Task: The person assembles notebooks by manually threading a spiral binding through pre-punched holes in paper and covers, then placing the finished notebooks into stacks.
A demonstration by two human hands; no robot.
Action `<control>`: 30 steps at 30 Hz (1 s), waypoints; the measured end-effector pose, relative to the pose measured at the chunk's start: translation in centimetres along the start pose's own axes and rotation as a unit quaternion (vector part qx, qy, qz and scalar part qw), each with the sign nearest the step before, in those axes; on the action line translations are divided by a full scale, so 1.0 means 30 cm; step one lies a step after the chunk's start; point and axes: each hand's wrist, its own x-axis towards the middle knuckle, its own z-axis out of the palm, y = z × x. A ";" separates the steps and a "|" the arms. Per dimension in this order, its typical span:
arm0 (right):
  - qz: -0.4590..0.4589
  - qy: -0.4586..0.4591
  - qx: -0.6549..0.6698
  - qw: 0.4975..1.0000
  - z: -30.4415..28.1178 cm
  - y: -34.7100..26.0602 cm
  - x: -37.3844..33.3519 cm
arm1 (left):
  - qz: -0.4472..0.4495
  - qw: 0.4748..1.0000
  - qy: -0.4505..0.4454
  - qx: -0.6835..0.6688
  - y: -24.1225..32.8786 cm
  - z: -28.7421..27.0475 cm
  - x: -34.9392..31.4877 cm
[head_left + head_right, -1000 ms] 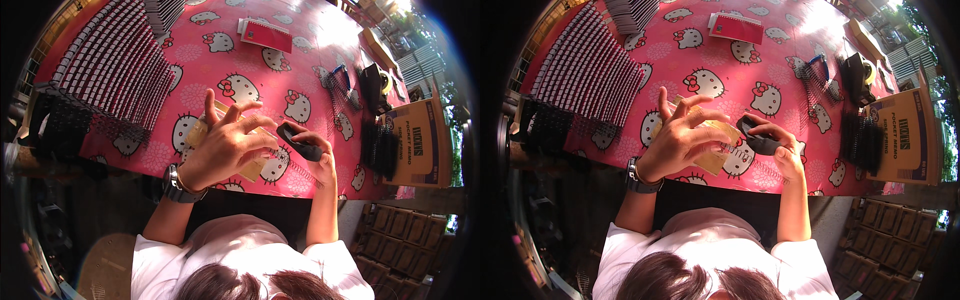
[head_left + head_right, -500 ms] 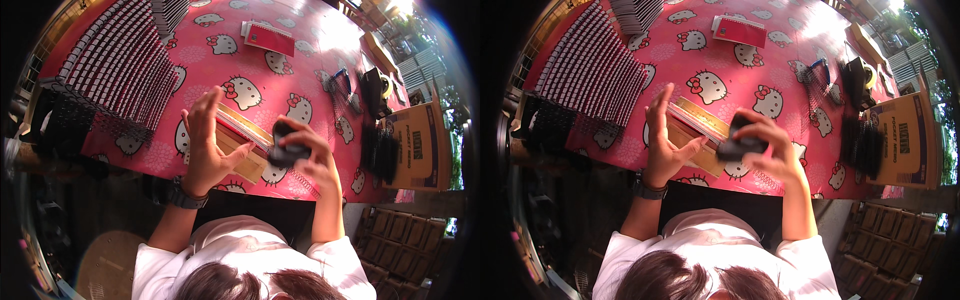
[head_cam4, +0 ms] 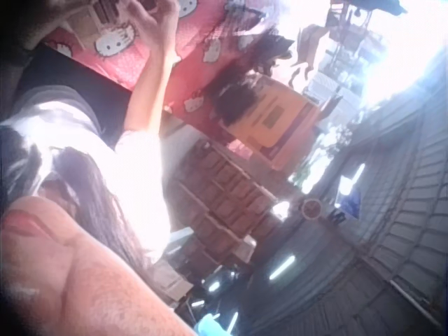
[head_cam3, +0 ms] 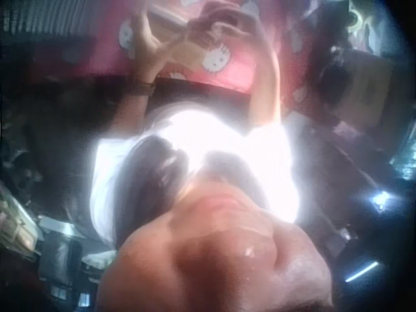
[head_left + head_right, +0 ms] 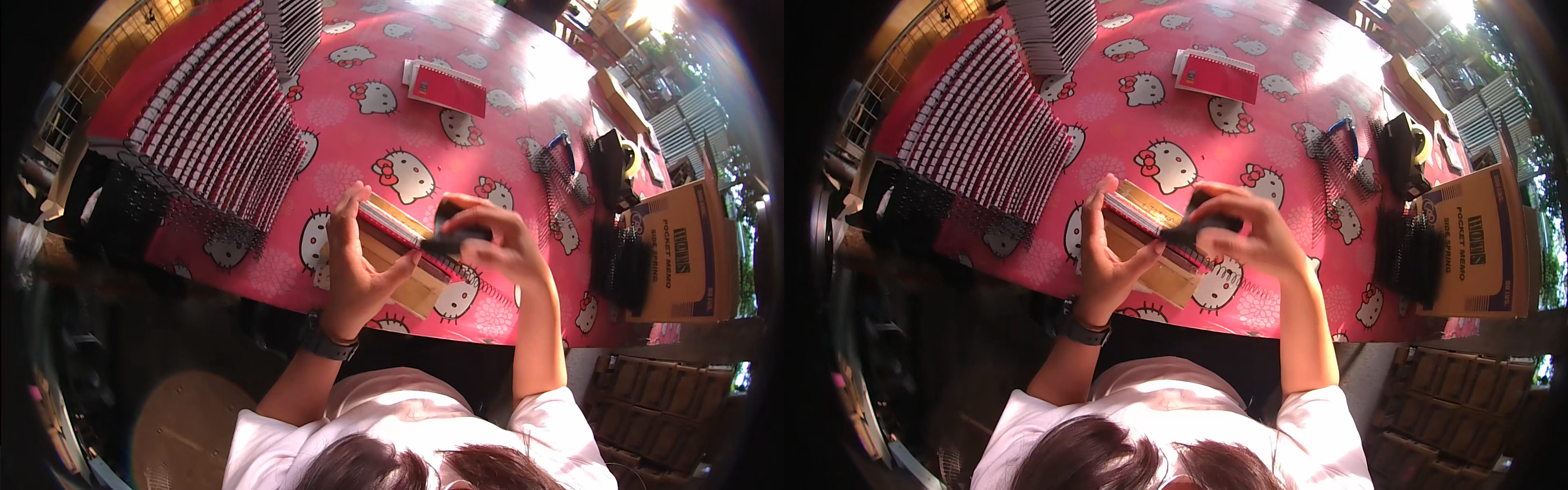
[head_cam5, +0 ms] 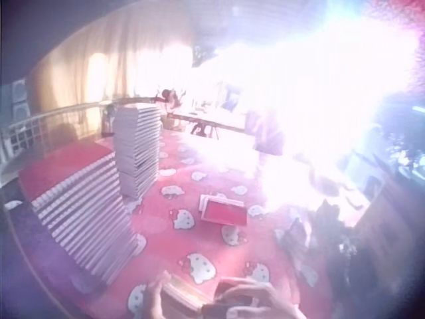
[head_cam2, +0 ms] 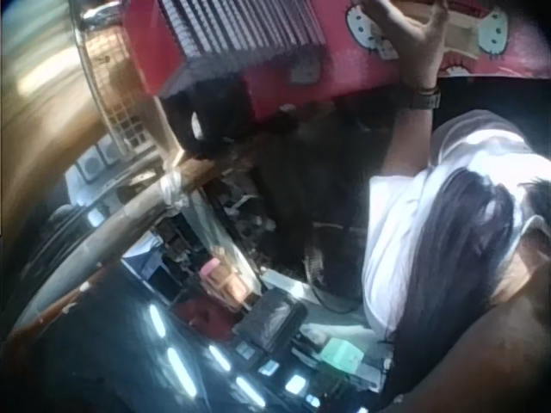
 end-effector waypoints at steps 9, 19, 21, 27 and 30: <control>0.044 0.094 -0.182 0.978 0.025 0.011 0.072 | -0.007 1.000 -0.002 -0.010 -0.006 -0.001 -0.023; -0.044 0.009 0.097 0.994 0.055 -0.004 0.057 | 0.046 0.998 0.035 0.024 -0.026 0.004 -0.014; -0.053 -0.028 0.152 0.986 0.083 -0.043 0.049 | -0.006 0.999 0.002 -0.042 -0.020 -0.023 0.003; -0.053 0.005 0.119 0.991 0.098 -0.004 0.070 | -0.065 0.966 0.017 -0.249 -0.060 -0.064 0.034; -0.043 -0.001 0.080 0.996 0.114 0.019 0.110 | -0.066 0.969 0.042 -0.233 -0.062 -0.065 0.027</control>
